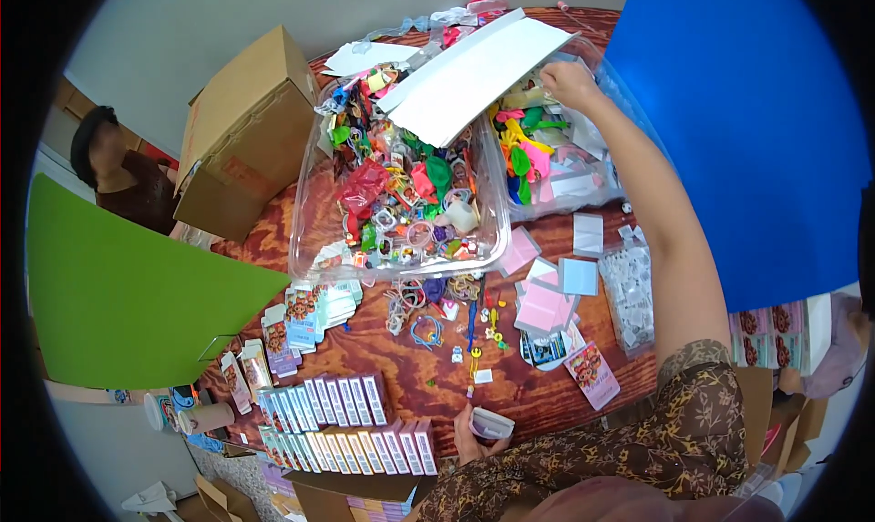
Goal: Sort small components and pack them into individual boxes and bags at a factory workbench.
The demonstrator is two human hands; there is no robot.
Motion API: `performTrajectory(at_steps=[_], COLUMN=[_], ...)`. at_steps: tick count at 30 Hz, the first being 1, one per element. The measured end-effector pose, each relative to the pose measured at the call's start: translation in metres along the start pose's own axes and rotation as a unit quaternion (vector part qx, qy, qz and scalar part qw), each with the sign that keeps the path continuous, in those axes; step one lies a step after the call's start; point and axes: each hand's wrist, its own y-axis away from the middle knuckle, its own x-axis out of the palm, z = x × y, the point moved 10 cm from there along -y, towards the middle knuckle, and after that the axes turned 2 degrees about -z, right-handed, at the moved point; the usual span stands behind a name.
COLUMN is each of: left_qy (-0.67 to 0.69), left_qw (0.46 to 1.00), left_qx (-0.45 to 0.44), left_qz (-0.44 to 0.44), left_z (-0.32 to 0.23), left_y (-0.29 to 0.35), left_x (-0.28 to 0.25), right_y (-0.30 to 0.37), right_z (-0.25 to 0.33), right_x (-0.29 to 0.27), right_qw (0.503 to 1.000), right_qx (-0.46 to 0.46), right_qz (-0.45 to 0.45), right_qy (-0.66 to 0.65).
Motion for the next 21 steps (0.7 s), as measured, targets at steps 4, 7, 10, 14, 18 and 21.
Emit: performTrajectory(at_steps=[4,7,10,14,18,21], left_qy=[0.145,0.140,0.128,0.107,0.089,0.073], left_qw=[0.974,0.976,0.980,0.985,0.988,0.990], left_qx=[-0.165,-0.159,-0.149,-0.138,-0.125,-0.109], left_qz=[-0.062,-0.055,-0.042,-0.006,0.018,0.043], left_z=[0.003,0.001,-0.002,-0.008,-0.012,-0.017], left_y=[-0.009,-0.026,-0.036,-0.043,-0.041,-0.041], left_x=[0.004,0.009,0.013,0.020,0.023,0.025], right_y=[-0.033,-0.050,-0.064,-0.062,-0.057,-0.052], right_z=[-0.042,-0.044,-0.036,-0.050,-0.035,-0.039], right_x=[0.058,0.079,0.088,0.102,0.104,0.101], right_qw=[0.989,0.990,0.990,0.980,0.971,0.954], right_qx=[0.033,0.019,0.052,0.072,0.084,0.129], right_qz=[0.122,0.132,0.134,0.182,0.188,0.188], right_qy=[0.074,0.046,0.005,-0.026,-0.121,-0.197])
